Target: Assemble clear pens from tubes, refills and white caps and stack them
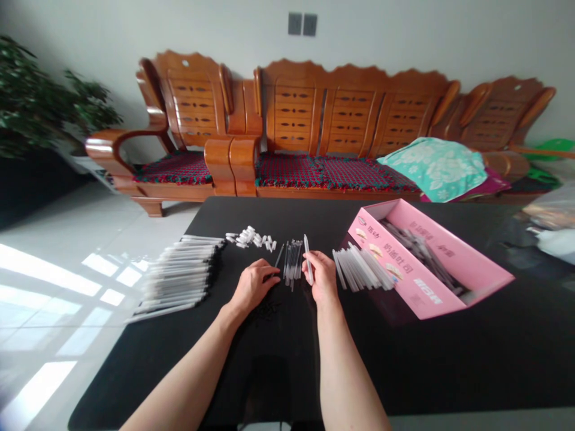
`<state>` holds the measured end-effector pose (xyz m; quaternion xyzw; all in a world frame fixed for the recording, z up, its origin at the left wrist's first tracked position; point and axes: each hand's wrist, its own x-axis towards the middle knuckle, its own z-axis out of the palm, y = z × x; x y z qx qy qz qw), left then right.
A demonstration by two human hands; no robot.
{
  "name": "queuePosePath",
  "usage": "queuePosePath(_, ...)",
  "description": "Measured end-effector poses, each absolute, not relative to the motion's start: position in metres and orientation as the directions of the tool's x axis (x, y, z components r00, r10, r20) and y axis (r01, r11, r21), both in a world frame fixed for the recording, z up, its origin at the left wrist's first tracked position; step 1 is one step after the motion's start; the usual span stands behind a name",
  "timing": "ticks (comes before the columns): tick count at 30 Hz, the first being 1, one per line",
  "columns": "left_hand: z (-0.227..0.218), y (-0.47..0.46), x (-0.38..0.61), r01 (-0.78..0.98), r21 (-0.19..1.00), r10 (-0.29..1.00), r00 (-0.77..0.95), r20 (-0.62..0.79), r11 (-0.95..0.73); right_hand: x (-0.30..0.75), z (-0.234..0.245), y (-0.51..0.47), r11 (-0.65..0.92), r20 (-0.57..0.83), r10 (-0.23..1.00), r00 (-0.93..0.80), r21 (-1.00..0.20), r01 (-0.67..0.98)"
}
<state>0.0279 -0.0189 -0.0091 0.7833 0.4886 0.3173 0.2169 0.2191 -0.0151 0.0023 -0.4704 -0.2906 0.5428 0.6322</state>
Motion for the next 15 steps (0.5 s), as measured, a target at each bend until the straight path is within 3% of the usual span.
queuePosePath(4,-0.0091,-0.0202,0.0323,0.66,0.603,0.893,0.355,0.277,-0.449,0.2184,0.0018,-0.0147,-0.038,-0.152,0.959,0.239,-0.905,-0.425)
queuePosePath(7,-0.0056,-0.0212,0.0351,0.599,0.702,0.922,0.292,0.256,-0.385,0.2179,0.0008,-0.0145,-0.015,-0.124,0.968,0.217,-0.896,-0.443)
queuePosePath(9,-0.0043,-0.0219,0.0369,0.445,0.858,0.962,0.211,0.176,-0.255,0.2179,-0.0002,-0.0143,-0.01,-0.12,0.971,0.208,-0.886,-0.464)
queuePosePath(11,-0.004,-0.0221,0.0379,0.182,0.982,0.987,0.158,0.025,-0.054,0.218,-0.0014,-0.0143,-0.013,-0.127,0.971,0.204,-0.874,-0.486)
queuePosePath(15,-0.004,-0.021,0.0359,-0.262,0.942,0.967,0.194,-0.162,0.21,0.2161,-0.0031,-0.0147,-0.018,-0.129,0.973,0.189,-0.868,-0.497)
